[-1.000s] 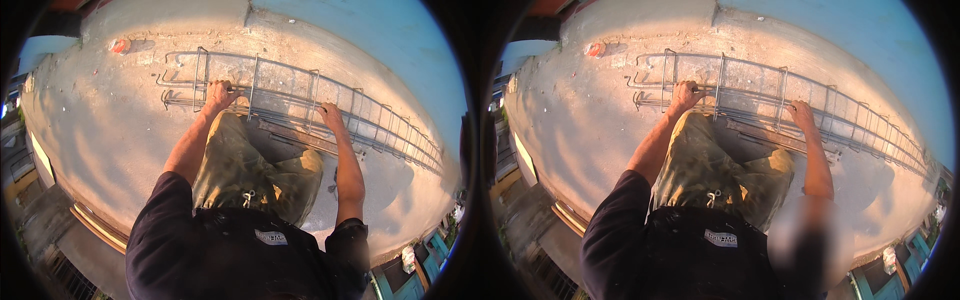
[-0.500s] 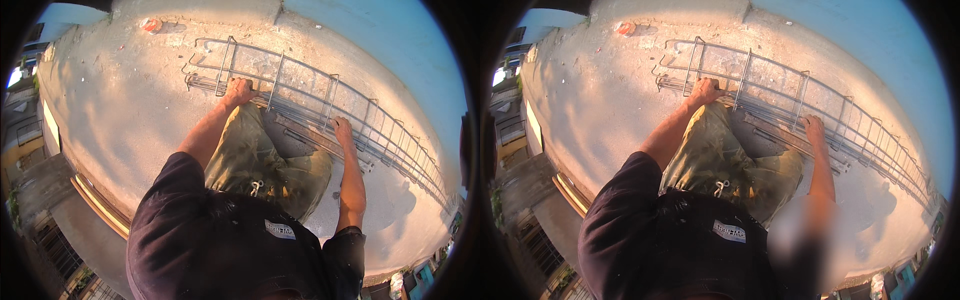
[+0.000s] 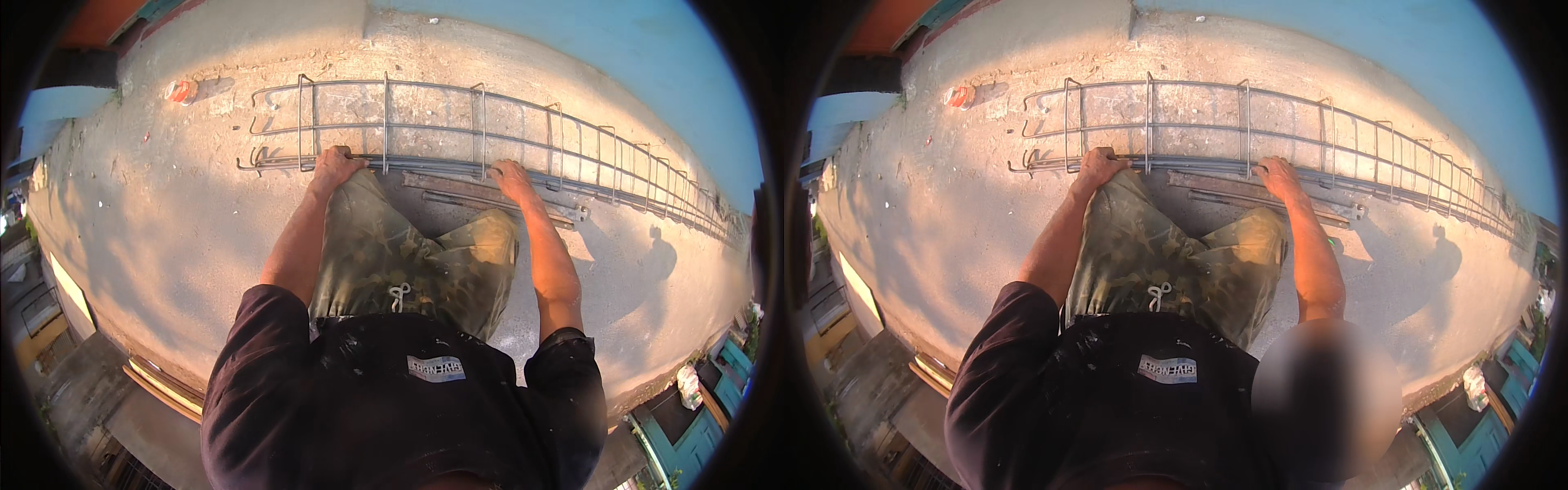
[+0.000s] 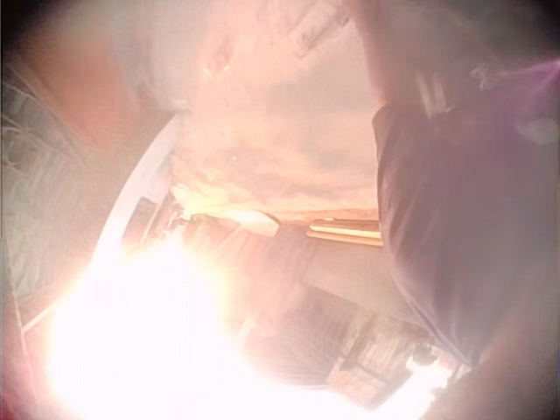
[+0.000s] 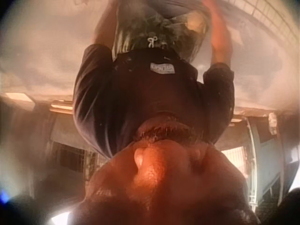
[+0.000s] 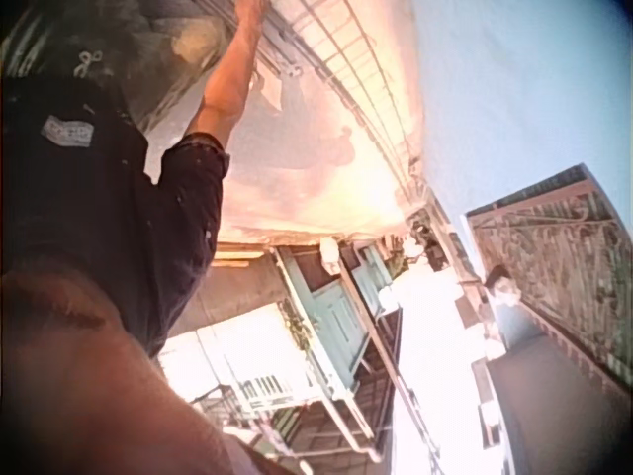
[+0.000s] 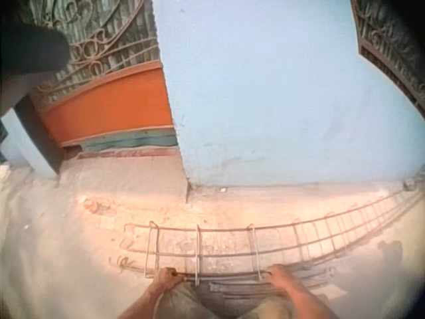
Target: The person walks through a cluttered outdoor area and picks up a metal rod. They then use a long wooden stick as a lever to bend the metal rod into a curved shape on the ground. The person repeats this bending process on multiple metal rods.
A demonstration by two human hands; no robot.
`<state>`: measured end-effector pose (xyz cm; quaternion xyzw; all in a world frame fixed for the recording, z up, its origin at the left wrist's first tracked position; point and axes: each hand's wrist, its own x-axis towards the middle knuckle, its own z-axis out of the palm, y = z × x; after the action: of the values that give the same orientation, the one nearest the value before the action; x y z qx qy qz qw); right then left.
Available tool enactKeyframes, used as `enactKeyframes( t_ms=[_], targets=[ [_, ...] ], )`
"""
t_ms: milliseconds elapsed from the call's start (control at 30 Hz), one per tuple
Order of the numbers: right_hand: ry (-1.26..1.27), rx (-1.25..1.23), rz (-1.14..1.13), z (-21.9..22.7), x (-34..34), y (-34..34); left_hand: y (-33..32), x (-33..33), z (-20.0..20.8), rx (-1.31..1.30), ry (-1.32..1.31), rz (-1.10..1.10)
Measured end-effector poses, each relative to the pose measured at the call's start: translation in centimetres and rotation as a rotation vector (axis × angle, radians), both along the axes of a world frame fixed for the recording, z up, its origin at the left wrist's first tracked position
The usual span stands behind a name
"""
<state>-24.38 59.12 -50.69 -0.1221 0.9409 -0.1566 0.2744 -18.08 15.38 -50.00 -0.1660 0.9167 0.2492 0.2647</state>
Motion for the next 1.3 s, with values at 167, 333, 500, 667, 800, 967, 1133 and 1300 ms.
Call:
enactKeyframes(
  t_ms=[167, 333, 500, 667, 800, 967, 1133, 1300],
  targets=[
    [-0.162, -0.006, -0.053, -0.7, -0.6, 1.4, 0.6, -0.9, 0.1, 0.048, 0.004, -0.054],
    [-0.206, -0.013, -0.100, 0.7, 0.0, 0.0, -0.3, 0.5, -0.3, 0.028, 0.033, -0.074],
    [-0.160, -0.047, -0.146, 1.0, 1.5, 0.1, 1.4, 1.0, 0.2, 0.008, 0.112, -0.036],
    [-0.034, -0.053, -0.084, 0.8, 2.0, 0.2, 1.8, 1.5, -0.3, -0.028, 0.027, -0.011],
    [0.025, -0.065, -0.095, 0.6, 2.8, 0.5, 3.2, 1.9, 0.8, -0.107, 0.015, -0.034],
    [0.111, -0.082, -0.128, 0.2, 3.6, 0.7, 3.4, 1.6, 1.1, -0.099, 0.006, -0.057],
    [0.051, -0.060, -0.195, 1.1, 3.8, -0.3, 3.3, 1.7, 1.2, -0.110, -0.026, -0.048],
    [0.044, -0.047, -0.192, 1.0, 3.7, 0.0, 3.8, 1.8, 1.9, -0.104, -0.036, -0.071]
  ],
)
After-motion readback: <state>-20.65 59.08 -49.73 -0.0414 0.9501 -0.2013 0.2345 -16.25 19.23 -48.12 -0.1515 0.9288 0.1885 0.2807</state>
